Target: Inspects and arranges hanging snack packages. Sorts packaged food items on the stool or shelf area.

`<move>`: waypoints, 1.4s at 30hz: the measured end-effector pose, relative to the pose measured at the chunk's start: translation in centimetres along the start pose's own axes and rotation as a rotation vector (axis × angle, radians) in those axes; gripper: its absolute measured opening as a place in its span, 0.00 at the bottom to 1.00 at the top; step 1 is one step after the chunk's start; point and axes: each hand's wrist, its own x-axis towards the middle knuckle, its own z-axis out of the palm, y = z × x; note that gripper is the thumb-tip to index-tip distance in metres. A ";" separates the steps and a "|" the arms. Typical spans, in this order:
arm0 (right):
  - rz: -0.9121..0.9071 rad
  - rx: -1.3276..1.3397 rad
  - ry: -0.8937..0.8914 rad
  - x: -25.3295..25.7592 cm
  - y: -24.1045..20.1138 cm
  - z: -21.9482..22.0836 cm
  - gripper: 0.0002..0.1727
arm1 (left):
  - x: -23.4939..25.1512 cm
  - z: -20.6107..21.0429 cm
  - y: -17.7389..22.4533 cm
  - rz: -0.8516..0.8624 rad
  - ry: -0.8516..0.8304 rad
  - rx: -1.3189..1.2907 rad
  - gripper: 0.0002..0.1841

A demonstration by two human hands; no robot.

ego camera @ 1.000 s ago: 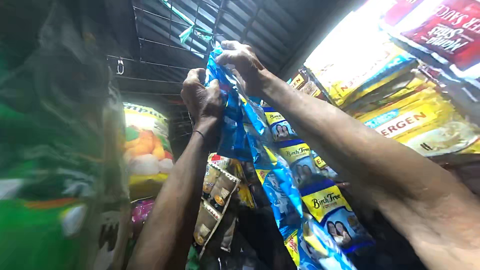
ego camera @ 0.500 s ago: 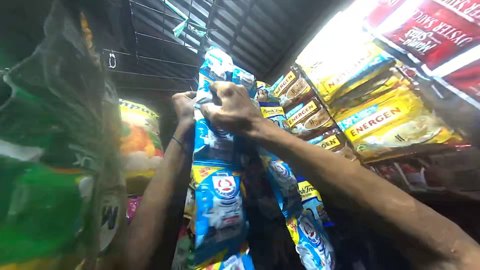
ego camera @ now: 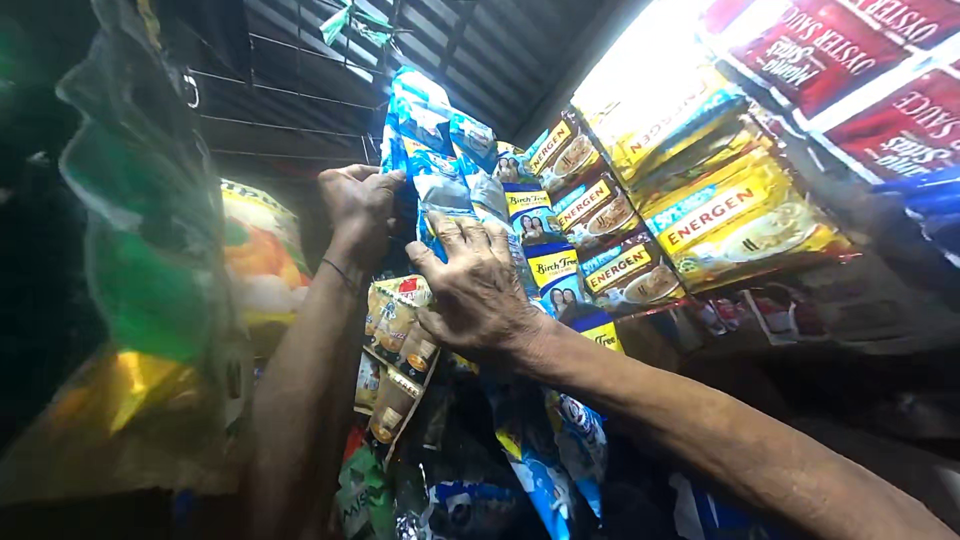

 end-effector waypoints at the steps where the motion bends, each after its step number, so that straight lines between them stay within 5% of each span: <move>1: 0.001 -0.007 0.000 -0.1 -0.1 -0.2 0.31 | -0.2 0.1 0.1 -0.004 0.001 0.008 0.08; 13: 0.009 0.013 -0.038 -3.1 -1.1 -3.5 0.30 | -1.3 0.4 0.6 0.052 0.029 0.021 0.06; 24: 0.046 0.443 0.127 -7.3 0.3 -5.0 0.20 | -5.5 0.1 0.0 -0.022 0.070 0.023 0.14; 32: 0.222 0.635 0.307 -12.8 1.1 -6.3 0.17 | -13.1 -1.3 0.3 0.025 0.123 0.006 0.17; 42: 0.606 0.881 0.346 -24.0 -1.5 -9.1 0.13 | -30.0 -8.3 -2.7 0.338 -0.139 0.007 0.28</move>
